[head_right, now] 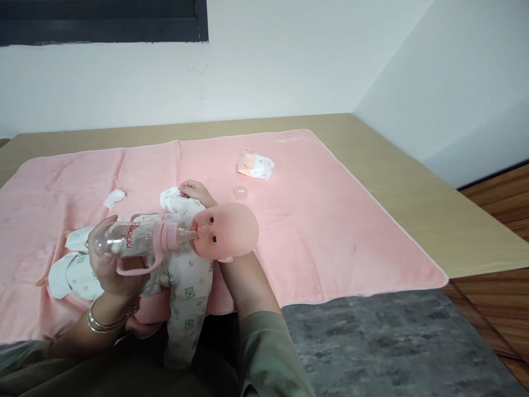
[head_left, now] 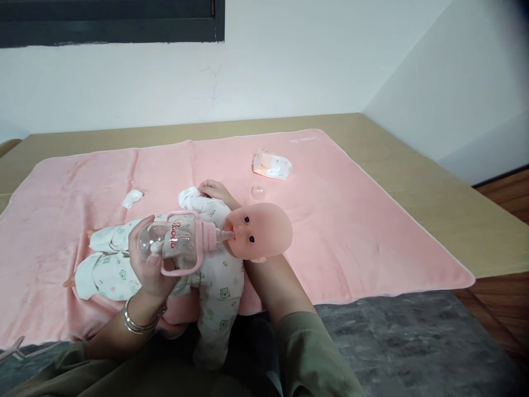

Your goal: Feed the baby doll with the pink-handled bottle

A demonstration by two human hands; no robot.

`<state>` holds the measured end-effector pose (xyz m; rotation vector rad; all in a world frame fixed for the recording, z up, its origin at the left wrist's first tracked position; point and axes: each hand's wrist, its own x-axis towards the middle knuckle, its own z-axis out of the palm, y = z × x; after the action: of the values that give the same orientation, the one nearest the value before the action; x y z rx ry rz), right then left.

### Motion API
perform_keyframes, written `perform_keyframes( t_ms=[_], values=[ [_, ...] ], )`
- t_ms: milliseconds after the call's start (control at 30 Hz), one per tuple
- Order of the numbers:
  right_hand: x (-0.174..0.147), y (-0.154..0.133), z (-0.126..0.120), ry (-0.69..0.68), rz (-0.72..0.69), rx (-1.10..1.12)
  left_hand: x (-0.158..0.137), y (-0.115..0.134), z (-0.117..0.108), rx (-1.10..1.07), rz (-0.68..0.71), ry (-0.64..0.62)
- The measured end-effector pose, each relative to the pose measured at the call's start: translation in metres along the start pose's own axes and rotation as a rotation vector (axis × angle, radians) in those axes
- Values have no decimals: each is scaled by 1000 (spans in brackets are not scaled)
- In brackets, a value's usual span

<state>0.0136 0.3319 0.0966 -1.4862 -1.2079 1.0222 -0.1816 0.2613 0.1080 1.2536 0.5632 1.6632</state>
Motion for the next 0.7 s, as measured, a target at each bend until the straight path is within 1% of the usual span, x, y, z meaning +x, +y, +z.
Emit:
perform_keyframes(
  t_ms=[133,267,367,533,700],
  values=[
    [4,2,6,75,-2,-74,0,0,-2,18,0,-16],
    [-8,3,17,152,-19,-126,0,1,-2,51,-7,-6],
    [-14,4,22,185,-28,-148,0,1,-2,45,-12,-2],
    [-11,4,21,198,-32,-157,0,0,-1,25,0,-5],
    [-4,5,17,172,-33,-154,0,0,0,-33,13,-19]
  ],
)
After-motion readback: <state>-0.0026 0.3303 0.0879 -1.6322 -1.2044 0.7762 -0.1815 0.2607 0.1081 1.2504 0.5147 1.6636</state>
